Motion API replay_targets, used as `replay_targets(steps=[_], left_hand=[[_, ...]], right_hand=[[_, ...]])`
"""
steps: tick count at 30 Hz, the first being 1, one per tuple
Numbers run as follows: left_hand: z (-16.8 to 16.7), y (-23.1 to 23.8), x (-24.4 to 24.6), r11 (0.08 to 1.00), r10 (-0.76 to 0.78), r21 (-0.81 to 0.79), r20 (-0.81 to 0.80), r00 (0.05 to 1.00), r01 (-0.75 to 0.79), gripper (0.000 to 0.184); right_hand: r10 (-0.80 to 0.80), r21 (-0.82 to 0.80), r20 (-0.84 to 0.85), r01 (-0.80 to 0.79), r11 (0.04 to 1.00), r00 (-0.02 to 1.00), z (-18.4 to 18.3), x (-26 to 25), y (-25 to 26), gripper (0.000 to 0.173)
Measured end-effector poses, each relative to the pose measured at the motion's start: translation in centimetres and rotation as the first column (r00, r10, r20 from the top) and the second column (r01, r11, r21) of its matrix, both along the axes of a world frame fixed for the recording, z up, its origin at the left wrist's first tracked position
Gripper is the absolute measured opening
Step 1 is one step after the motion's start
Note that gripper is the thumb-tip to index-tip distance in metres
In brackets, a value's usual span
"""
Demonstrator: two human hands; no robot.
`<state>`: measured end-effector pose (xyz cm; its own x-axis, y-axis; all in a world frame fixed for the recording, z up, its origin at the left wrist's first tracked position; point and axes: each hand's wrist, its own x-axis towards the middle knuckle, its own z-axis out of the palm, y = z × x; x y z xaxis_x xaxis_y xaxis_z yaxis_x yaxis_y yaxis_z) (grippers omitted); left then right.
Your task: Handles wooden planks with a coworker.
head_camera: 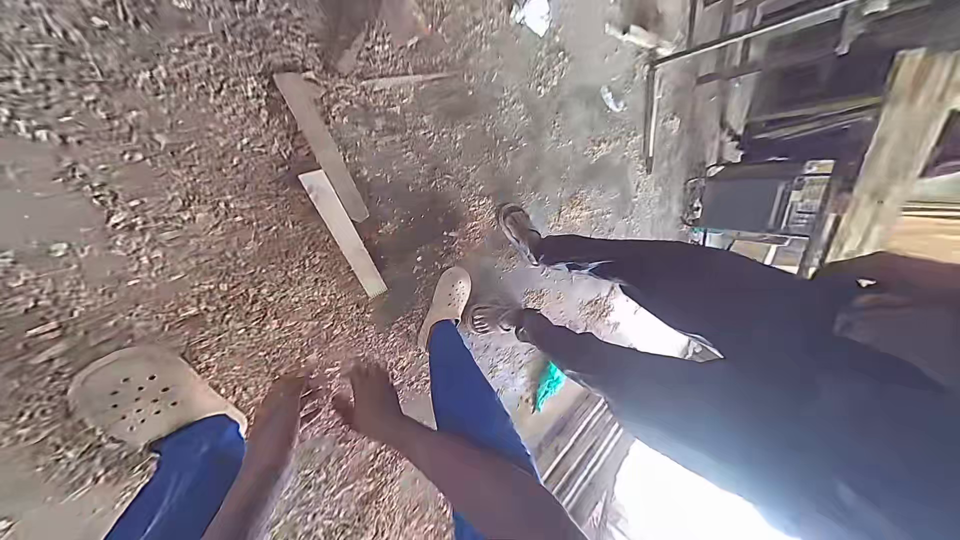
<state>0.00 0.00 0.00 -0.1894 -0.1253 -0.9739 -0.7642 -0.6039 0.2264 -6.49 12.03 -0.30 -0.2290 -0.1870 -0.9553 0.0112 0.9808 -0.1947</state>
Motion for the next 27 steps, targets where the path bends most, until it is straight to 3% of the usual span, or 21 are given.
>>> replay_targets(steps=[2,5,7,9,11,15,20,23,27], left_hand=[[0.1,-0.8,0.4,1.000,0.008,-0.026,-0.018,1.000,-0.009,0.049],[0.1,-1.0,1.0,1.000,0.002,-0.014,-0.046,0.999,-0.003,0.049],[-0.1,-1.1,1.8,1.000,-0.003,0.012,-0.035,0.999,0.003,0.049],[0.6,-2.2,1.7,1.000,-0.011,0.000,-0.024,1.000,0.011,0.048],[1.2,-3.2,0.6,0.998,0.015,-0.062,-0.065,0.998,-0.019,0.049],[2.1,-2.7,0.4,0.989,0.102,-0.103,-0.061,0.993,-0.108,0.054],[2.5,-0.2,0.6,0.997,0.078,-0.010,-0.066,0.995,-0.079,0.052],[2.2,0.4,0.4,0.998,0.046,-0.038,-0.024,0.999,-0.047,0.047],[2.6,1.4,-0.6,0.998,-0.066,0.013,-0.072,0.995,0.067,0.051]], right_hand=[[0.100,-0.043,0.047,-0.098,0.994,0.994,6.5,1.0,0.8,0.055],[0.217,0.082,-0.123,-0.208,0.975,0.969,17.8,1.5,4.2,0.050],[0.228,0.236,-0.210,-0.177,0.955,0.951,23.7,2.8,7.3,0.054],[0.137,0.343,-0.144,-0.080,0.936,0.980,27.1,4.3,9.2,0.063],[0.099,0.365,-0.137,-0.042,0.930,0.986,26.7,4.6,9.9,0.067],[0.165,0.444,-0.048,-0.127,0.887,0.985,23.4,3.1,9.4,0.061],[0.250,0.452,0.002,-0.224,0.863,0.968,22.8,2.8,11.5,0.056],[0.303,0.436,0.033,-0.287,0.853,0.952,22.1,3.9,11.9,0.055],[0.236,0.438,0.005,-0.215,0.873,0.972,22.4,4.3,12.7,0.055]])
